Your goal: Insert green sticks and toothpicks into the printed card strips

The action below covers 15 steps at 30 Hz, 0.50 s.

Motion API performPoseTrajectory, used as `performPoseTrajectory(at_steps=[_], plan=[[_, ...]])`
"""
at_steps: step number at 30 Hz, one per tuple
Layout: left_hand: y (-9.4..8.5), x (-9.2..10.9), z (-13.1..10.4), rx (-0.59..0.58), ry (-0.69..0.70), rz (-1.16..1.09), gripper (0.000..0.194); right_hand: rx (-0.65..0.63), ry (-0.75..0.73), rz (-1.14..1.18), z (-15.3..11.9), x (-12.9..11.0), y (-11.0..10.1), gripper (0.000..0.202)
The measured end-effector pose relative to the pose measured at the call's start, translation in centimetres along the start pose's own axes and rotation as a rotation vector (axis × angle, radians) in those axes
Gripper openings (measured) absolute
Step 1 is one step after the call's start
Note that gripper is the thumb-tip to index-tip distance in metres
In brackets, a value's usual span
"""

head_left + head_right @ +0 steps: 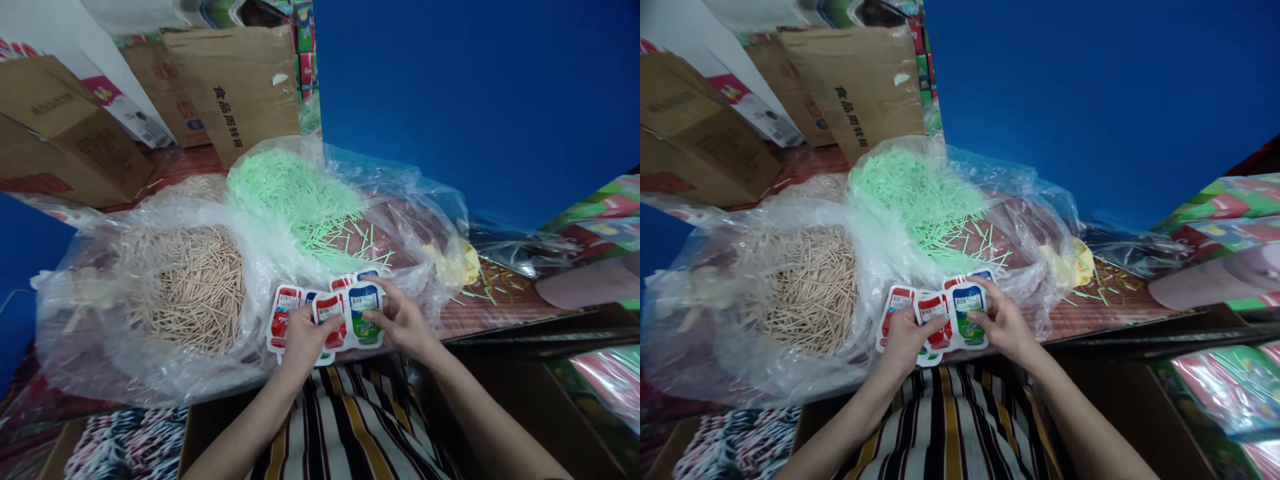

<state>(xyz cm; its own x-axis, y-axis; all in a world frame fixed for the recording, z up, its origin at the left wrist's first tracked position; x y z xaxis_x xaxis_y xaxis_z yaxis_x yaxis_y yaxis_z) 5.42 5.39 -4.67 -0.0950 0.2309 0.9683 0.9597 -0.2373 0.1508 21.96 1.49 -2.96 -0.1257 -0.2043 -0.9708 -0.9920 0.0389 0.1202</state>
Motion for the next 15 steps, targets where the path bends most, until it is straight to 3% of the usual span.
performPoseTrajectory(at_steps=[5, 10, 12, 15], plan=[[1.3, -1.7, -2.3, -0.041, -0.042, 0.036, 0.026, 0.059, -0.003, 0.053, -3.1, 1.6, -1.0, 0.069], [1.8, -0.7, -1.5, -0.016, 0.063, 0.142, 0.021, 0.124, -0.063, 0.075, -2.5, 1.2, -2.0, 0.076], [2.0, 0.1, -0.3, 0.005, 0.138, 0.178, 0.020, 0.155, -0.146, -0.028, -1.6, 0.1, -2.3, 0.072], [2.6, 1.3, 1.3, 0.007, 0.259, 0.262, 0.028, 0.255, -0.250, -0.443, -0.1, -1.0, -2.9, 0.059]])
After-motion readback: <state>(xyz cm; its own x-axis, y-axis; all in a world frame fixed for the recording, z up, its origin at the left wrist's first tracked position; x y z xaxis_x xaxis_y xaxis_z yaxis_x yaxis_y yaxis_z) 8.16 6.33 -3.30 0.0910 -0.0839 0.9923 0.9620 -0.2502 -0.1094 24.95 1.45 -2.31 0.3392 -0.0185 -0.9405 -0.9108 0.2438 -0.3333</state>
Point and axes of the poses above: each hand's wrist, its own z-axis towards the middle knuckle, its own y-axis out of the palm, x = y × z, the point moved 7 cm from there along z, towards the middle knuckle, and after that the axes turned 6 degrees about y, right-handed, at the moved point
